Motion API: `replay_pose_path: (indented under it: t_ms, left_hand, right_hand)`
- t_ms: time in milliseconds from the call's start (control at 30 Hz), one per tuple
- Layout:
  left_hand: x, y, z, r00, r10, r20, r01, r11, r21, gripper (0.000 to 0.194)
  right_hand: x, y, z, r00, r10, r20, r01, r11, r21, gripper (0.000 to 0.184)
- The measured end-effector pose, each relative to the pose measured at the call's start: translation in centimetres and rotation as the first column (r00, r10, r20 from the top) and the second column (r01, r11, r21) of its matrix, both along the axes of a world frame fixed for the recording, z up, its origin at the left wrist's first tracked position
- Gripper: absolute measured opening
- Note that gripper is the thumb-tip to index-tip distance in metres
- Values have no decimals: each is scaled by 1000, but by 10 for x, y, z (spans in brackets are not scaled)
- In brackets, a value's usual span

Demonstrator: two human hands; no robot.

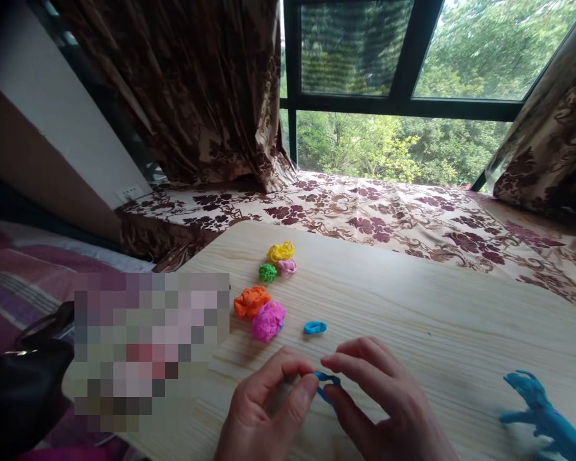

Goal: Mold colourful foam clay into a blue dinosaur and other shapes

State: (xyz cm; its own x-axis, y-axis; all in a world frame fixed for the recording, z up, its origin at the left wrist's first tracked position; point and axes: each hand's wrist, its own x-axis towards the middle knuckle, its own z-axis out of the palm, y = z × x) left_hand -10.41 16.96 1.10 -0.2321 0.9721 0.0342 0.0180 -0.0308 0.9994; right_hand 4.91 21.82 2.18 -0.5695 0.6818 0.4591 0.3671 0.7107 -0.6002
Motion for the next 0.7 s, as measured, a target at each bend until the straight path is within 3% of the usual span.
replay_pose_path:
  t_ms: [133, 233, 333, 400, 600, 700]
  left_hand:
    - [9, -3, 1, 993, 24, 112, -27, 999, 25, 12]
    - [18, -6, 0, 978, 76, 197, -74, 997, -16, 17]
    - [25, -8, -4, 970, 120, 210, -107, 992, -72, 21]
    - [27, -8, -6, 973, 124, 196, -107, 990, -95, 20]
    - [26, -11, -9, 979, 115, 170, -95, 988, -120, 22]
    - [26, -11, -10, 976, 113, 187, -91, 988, -121, 22]
  right_hand:
    - [1, -2, 4, 992, -51, -116, 21, 968, -251, 9]
    - [2, -2, 2, 970, -162, -181, 56, 876, -479, 11]
    - [4, -2, 0, 954, -197, -226, 12, 779, -627, 16]
    - [4, -2, 1, 953, -186, -241, -15, 761, -649, 16]
    - [5, -2, 15, 976, -92, -199, -44, 807, -589, 19]
    - [5, -1, 14, 970, -91, -223, -68, 786, -615, 23]
